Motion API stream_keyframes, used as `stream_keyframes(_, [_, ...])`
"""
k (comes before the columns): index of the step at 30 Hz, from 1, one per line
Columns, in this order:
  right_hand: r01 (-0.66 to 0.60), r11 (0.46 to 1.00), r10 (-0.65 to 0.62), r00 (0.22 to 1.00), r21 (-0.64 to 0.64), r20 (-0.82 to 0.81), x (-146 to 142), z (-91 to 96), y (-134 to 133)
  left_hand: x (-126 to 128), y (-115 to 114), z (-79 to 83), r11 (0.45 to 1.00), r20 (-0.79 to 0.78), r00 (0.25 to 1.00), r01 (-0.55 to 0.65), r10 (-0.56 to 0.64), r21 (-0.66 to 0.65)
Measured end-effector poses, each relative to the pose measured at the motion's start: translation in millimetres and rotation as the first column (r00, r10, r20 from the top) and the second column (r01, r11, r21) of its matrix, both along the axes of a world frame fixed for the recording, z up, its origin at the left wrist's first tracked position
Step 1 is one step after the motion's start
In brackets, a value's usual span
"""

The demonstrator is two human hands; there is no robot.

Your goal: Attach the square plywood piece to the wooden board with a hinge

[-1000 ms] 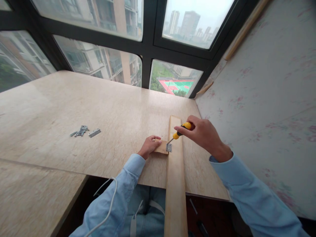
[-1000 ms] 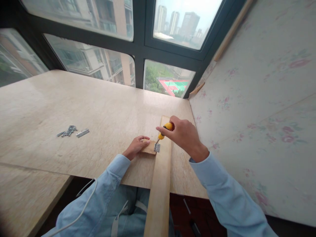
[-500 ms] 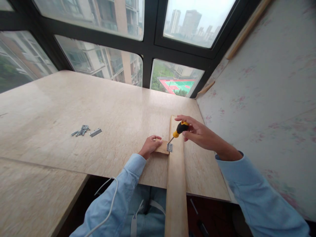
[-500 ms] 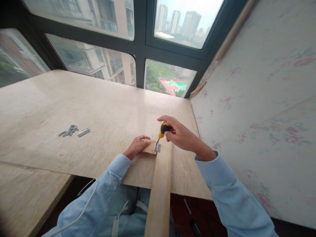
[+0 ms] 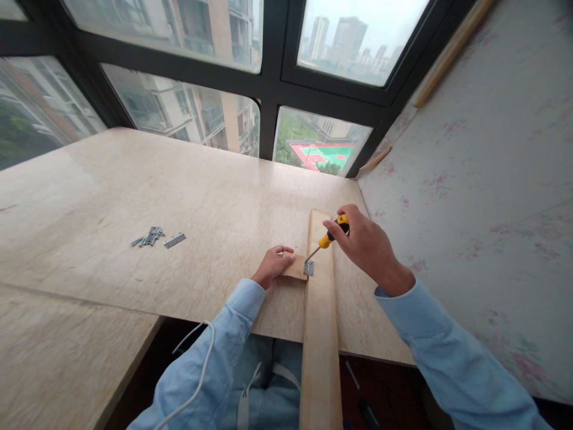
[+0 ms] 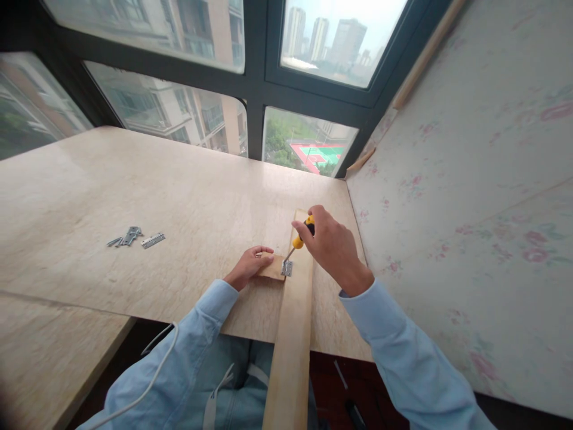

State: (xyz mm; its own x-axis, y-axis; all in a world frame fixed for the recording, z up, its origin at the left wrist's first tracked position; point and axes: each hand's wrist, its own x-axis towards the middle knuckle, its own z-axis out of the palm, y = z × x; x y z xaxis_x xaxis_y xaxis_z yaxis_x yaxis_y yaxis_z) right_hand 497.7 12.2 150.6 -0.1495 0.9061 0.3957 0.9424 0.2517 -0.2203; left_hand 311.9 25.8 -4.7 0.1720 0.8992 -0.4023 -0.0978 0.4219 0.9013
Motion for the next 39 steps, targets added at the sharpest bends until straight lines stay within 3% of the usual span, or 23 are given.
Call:
stream_keyframes(3, [-0.176, 0.983, 0.157, 0.954, -0.052, -0.254, 1, -3.8, 1, 0, 0, 0.4, 1.000, -0.003, 1.000, -0.001, 0.001, 0.001])
stream_keyframes(5, [-0.268, 0.943, 0.170, 0.899, -0.200, -0.403, 4, 0.2, 0, -1, -1, 0.4, 1.000, -0.003, 1.000, 0.002, -0.002, 0.000])
stream_keyframes(6, [-0.327, 0.899, 0.159, 0.864, -0.292, -0.478, 6, 3.6, 0, -1, -1, 0.3, 1.000, -0.002, 1.000, 0.006, -0.006, -0.001])
stream_keyframes(9, [-0.530, 0.700, 0.121, 0.748, -0.479, -0.652, 12, 15.5, -3, -1, 0, -0.8, 1.000, -0.001, 1.000, 0.010, -0.010, 0.002])
stream_keyframes(10, [-0.565, 0.652, 0.110, 0.730, -0.506, -0.674, 14, 18.6, -4, -1, 0, -1.3, 1.000, -0.002, 1.000, 0.009, -0.009, 0.004])
stream_keyframes(11, [-0.571, 0.636, 0.105, 0.730, -0.518, -0.675, 14, 20.6, -5, 0, 0, -1.8, 1.000, -0.003, 1.000, 0.008, -0.008, 0.006])
stream_keyframes(12, [-0.548, 0.657, 0.115, 0.751, -0.517, -0.650, 14, 21.5, -5, 0, 0, -2.3, 1.000, -0.003, 1.000, 0.007, -0.007, 0.006])
stream_keyframes(13, [-0.492, 0.716, 0.136, 0.795, -0.495, -0.592, 13, 21.3, -5, 0, 0, -2.7, 1.000, -0.002, 1.000, 0.007, -0.007, 0.006])
stream_keyframes(16, [-0.177, 0.954, 0.115, 0.962, -0.243, -0.249, 4, 14.9, -4, 0, 0, -2.7, 1.000, -0.007, 1.000, 0.004, -0.004, 0.005])
stream_keyframes(18, [-0.009, 0.998, 0.004, 0.997, -0.064, -0.079, -2, 8.9, -2, 0, -1, -1.5, 1.000, -0.011, 1.000, 0.001, -0.001, 0.001])
stream_keyframes(19, [0.033, 0.999, -0.035, 0.998, -0.025, -0.058, -5, 6.1, 0, 0, -1, -0.7, 1.000, -0.011, 1.000, 0.000, 0.000, -0.001])
stream_keyframes(21, [0.002, 0.999, -0.007, 0.992, -0.036, -0.124, -6, 1.5, 3, 0, -1, 0.9, 1.000, -0.009, 1.000, 0.000, 0.000, -0.004])
stream_keyframes(24, [-0.250, 0.954, 0.161, 0.893, -0.165, -0.421, -2, -1.4, 8, 0, -2, 2.1, 1.000, -0.005, 1.000, 0.003, -0.003, -0.008])
stream_keyframes(26, [-0.471, 0.846, 0.216, 0.730, -0.249, -0.648, 4, 0.4, 9, 0, -1, 2.0, 1.000, 0.001, 1.000, 0.005, -0.005, -0.012])
stream_keyframes(28, [-0.638, 0.711, 0.212, 0.596, -0.296, -0.775, 9, 5.4, 7, 0, 0, 1.3, 1.000, 0.007, 1.000, 0.007, -0.007, -0.013])
stream_keyframes(30, [-0.716, 0.611, 0.217, 0.562, -0.338, -0.798, 13, 11.7, 5, 0, 1, 0.4, 1.000, 0.011, 1.000, 0.009, -0.009, -0.014])
stream_keyframes(32, [-0.732, 0.572, 0.247, 0.584, -0.370, -0.773, 16, 16.1, 3, -1, 2, -0.5, 1.000, 0.011, 1.000, 0.012, -0.011, -0.017])
stream_keyframes(34, [-0.708, 0.595, 0.270, 0.621, -0.380, -0.736, 17, 17.2, 3, -1, 2, -1.2, 1.000, 0.009, 1.000, 0.014, -0.013, -0.024])
stream_keyframes(35, [-0.675, 0.635, 0.269, 0.650, -0.376, -0.711, 17, 16.6, 4, -1, 3, -1.4, 1.000, 0.008, 1.000, 0.015, -0.015, -0.028])
stream_keyframes(39, [-0.362, 0.879, 0.183, 0.857, -0.310, -0.481, 13, 12.7, 6, -2, 4, -1.7, 0.999, 0.016, 1.000, 0.026, -0.025, -0.046])
